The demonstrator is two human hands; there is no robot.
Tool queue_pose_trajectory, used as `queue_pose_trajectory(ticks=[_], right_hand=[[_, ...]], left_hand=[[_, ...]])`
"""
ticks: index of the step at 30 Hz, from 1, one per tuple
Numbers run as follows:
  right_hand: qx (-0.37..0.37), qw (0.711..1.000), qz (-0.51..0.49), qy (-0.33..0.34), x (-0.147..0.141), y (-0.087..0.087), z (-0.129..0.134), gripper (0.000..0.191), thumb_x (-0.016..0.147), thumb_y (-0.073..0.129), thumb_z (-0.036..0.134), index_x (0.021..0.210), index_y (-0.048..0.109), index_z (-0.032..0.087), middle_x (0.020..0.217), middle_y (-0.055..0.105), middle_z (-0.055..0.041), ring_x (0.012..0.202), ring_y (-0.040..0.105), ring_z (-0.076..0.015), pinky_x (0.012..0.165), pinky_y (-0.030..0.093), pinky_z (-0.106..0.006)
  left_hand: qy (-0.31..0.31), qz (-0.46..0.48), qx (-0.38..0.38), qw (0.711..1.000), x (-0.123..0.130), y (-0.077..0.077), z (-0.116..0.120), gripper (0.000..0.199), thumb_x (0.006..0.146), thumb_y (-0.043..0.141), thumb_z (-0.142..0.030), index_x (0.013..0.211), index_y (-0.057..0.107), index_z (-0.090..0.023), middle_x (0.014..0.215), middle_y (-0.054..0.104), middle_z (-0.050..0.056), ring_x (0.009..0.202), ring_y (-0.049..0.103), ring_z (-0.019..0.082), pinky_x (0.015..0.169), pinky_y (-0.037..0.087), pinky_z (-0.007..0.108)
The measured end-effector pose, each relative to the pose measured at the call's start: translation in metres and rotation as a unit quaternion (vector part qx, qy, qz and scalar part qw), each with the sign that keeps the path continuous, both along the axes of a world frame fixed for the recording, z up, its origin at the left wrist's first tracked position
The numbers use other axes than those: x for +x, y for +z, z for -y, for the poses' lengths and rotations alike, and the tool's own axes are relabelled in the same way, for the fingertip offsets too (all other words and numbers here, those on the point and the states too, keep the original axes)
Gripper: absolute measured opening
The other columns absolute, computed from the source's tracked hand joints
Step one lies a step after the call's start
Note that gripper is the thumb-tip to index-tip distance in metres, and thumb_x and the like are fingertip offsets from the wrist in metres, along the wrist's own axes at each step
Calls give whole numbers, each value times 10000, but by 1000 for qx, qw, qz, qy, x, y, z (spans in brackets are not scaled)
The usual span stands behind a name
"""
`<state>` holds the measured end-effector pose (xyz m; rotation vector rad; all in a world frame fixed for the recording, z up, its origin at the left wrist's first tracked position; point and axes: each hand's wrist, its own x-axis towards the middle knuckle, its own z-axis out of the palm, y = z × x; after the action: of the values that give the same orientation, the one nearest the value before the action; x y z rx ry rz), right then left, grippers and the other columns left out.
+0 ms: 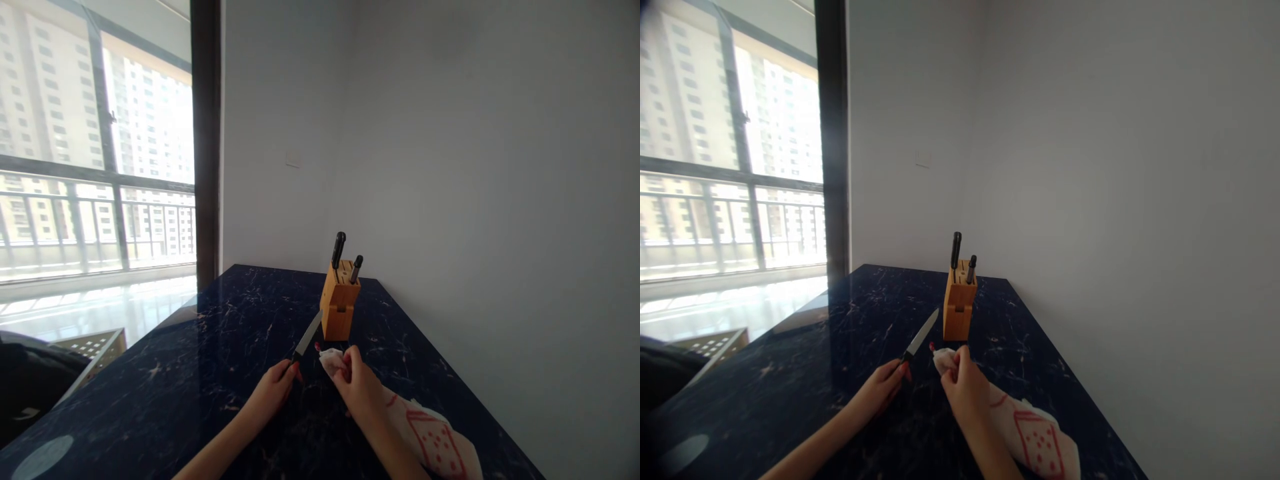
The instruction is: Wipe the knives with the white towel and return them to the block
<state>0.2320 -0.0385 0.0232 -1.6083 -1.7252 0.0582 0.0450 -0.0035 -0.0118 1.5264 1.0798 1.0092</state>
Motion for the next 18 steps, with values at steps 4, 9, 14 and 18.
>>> queue_pose_trajectory(ticks=[4, 9, 14, 18], right_hand=[[51, 996, -67, 4, 0, 3, 3, 78, 760, 433, 247, 832, 420, 222, 687, 569, 18, 620, 575, -153, 563, 401, -233], [91, 986, -113, 84, -15, 1, 13, 221, 799, 420, 249, 1008, 476, 205, 865, 612, -34, 752, 591, -159, 669, 453, -255], [80, 981, -48, 169, -22, 1, 13, 240, 820, 403, 192, 1006, 550, 233, 1010, 597, -43, 994, 530, -178, 868, 408, -317], [85, 990, -7, 108, -12, 4, 3, 216, 801, 417, 153, 932, 572, 225, 966, 601, -47, 947, 538, -185, 846, 409, -335]], left_hand=[[4, -18, 19, 1000, 2, 0, 3, 433, 740, 430, -577, 724, 559, -163, 399, 320, -93, 371, 290, 69, 384, 196, 197], [-37, -66, 20, 997, 5, 7, 13, 405, 762, 424, -534, 744, 578, -160, 417, 380, -76, 389, 321, 82, 412, 229, 207], [-74, -113, 99, 986, 8, 16, 22, 322, 787, 430, -436, 700, 598, -175, 654, 583, -3, 593, 479, 130, 571, 334, 216], [-83, -145, 90, 982, 8, 18, 21, 338, 802, 399, -430, 697, 603, -182, 642, 575, -6, 603, 491, 139, 587, 333, 215]])
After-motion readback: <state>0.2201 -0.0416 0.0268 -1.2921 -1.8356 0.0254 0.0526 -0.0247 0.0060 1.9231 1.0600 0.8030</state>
